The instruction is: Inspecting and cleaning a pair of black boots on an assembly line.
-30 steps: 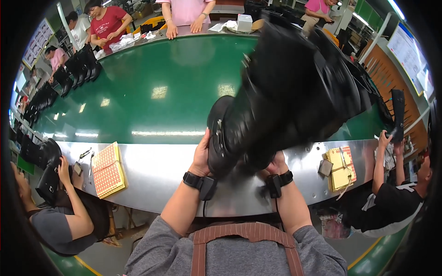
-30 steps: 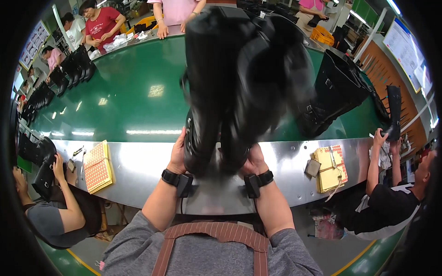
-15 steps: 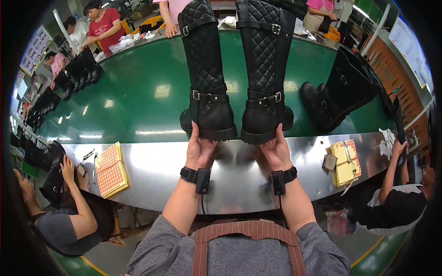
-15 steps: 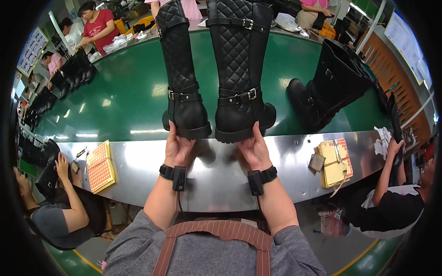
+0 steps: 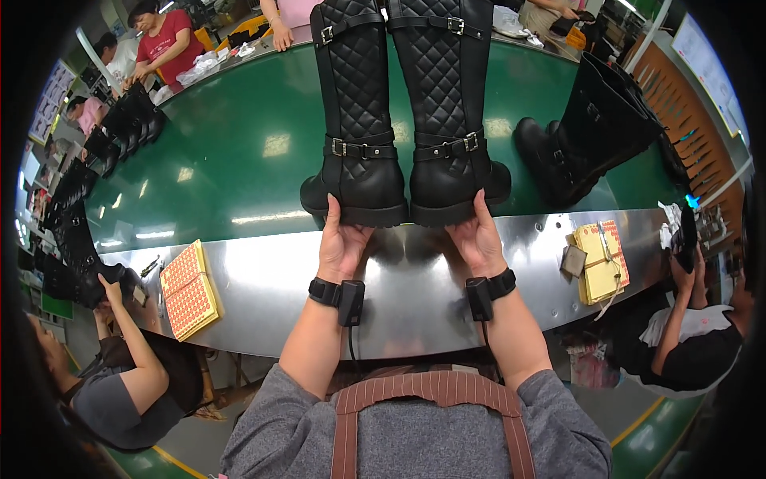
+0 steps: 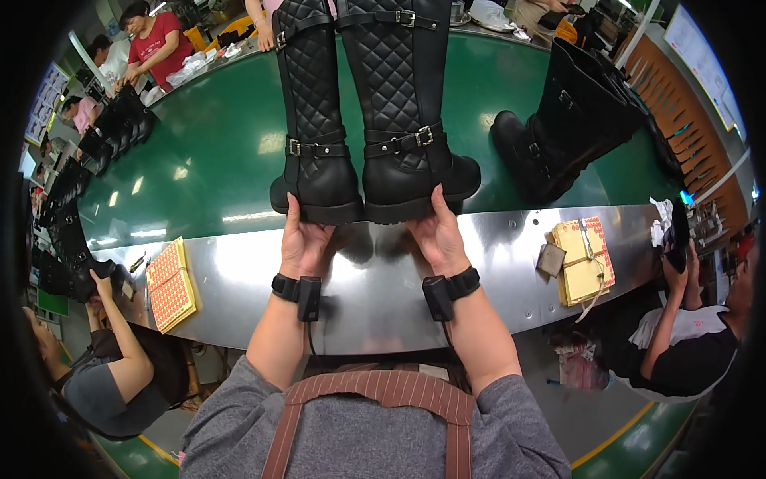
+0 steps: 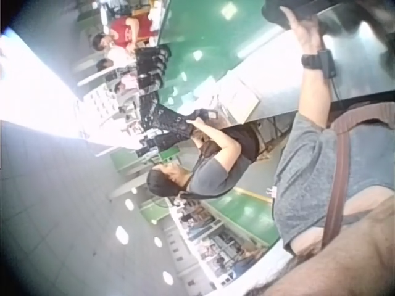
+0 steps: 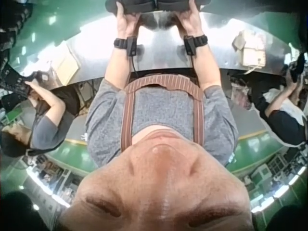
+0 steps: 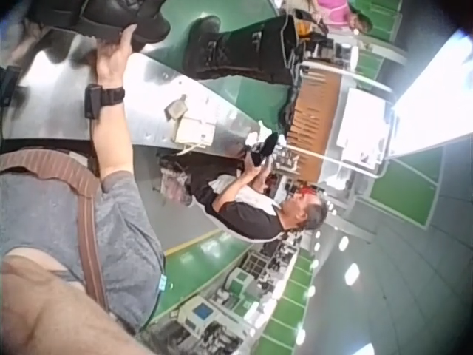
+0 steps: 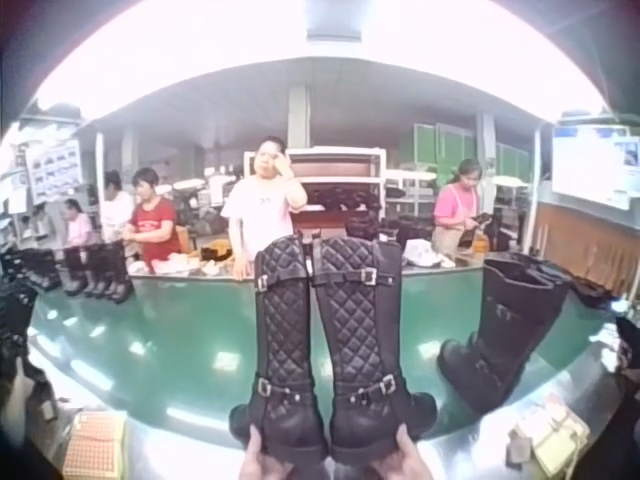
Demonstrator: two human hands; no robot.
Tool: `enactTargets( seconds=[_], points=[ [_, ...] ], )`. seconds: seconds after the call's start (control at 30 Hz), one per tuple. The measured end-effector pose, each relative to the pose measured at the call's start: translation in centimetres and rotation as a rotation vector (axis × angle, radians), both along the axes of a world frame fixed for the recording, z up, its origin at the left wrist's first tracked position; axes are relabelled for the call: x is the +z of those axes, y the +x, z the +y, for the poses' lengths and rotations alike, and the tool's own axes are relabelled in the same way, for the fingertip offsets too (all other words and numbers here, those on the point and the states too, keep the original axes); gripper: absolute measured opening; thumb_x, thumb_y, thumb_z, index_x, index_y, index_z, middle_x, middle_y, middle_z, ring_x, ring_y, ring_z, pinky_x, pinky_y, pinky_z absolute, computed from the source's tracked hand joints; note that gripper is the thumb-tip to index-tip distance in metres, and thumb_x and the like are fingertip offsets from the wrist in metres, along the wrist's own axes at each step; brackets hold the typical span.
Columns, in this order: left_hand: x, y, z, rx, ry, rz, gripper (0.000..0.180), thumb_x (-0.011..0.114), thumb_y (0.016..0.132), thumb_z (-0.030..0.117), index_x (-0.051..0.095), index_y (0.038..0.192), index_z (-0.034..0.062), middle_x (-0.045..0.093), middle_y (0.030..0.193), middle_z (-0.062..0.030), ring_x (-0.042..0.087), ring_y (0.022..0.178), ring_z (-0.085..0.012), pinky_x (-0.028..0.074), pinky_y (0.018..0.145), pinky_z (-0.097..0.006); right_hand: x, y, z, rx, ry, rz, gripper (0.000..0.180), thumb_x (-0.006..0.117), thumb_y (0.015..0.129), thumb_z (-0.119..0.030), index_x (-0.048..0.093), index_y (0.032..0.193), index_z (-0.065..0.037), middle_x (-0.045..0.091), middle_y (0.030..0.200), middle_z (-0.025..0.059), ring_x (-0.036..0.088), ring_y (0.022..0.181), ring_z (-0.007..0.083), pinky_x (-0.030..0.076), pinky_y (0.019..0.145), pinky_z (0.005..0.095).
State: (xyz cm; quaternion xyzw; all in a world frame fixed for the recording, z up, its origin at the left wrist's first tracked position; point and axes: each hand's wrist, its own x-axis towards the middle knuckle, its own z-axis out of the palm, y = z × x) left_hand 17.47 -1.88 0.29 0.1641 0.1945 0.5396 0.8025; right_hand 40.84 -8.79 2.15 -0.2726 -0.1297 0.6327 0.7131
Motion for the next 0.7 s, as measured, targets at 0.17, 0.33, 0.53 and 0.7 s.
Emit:
enactTargets(
  seconds=[0.17,0.33,0.53,0.7],
  points=[
    [-0.28,0.02,0.01,0.008,-0.012,0.007,0.061,0.062,0.093,0.045,0.039,0.141,0.0159,0.052,0.138,-0.0091,0.053,0.124,-0.0263,0.045,0.104,-0.046,-0.20,0.26,0.14,-0.028,-0.005,-0.016,0.058,0.064,0.093,-0.042,0.046,0.138,-0.008,0.054,0.136,0.0078,0.052,0.125,0.0238,0.044,0.105,0.0410],
    [-0.37,0.06,-0.04,0.016,-0.031,-0.014,0.059,0.064,0.093,0.043,0.039,0.140,0.0174,0.051,0.138,-0.0086,0.053,0.124,-0.0263,0.045,0.104,-0.046,-0.36,0.16,0.12,-0.038,-0.032,-0.005,0.058,0.065,0.092,-0.041,0.047,0.136,-0.008,0.055,0.134,0.0078,0.053,0.123,0.0240,0.045,0.103,0.0411],
    [-0.55,0.00,0.07,0.051,-0.046,-0.025,0.058,0.065,0.092,0.041,0.039,0.140,0.0210,0.050,0.140,-0.0063,0.051,0.126,-0.0260,0.044,0.105,-0.047,-0.49,0.22,0.13,-0.051,-0.062,-0.021,0.057,0.064,0.093,-0.041,0.047,0.136,-0.008,0.056,0.133,0.0084,0.053,0.123,0.0238,0.045,0.103,0.0405],
    [-0.29,0.00,-0.03,0.053,-0.050,-0.020,0.056,0.064,0.094,0.040,0.040,0.141,0.0204,0.050,0.141,-0.0057,0.050,0.127,-0.0253,0.042,0.106,-0.046,-0.48,0.14,0.07,-0.021,-0.016,-0.004,0.057,0.062,0.095,-0.041,0.046,0.138,-0.007,0.054,0.136,0.0091,0.051,0.125,0.0247,0.043,0.106,0.0413]
  ],
)
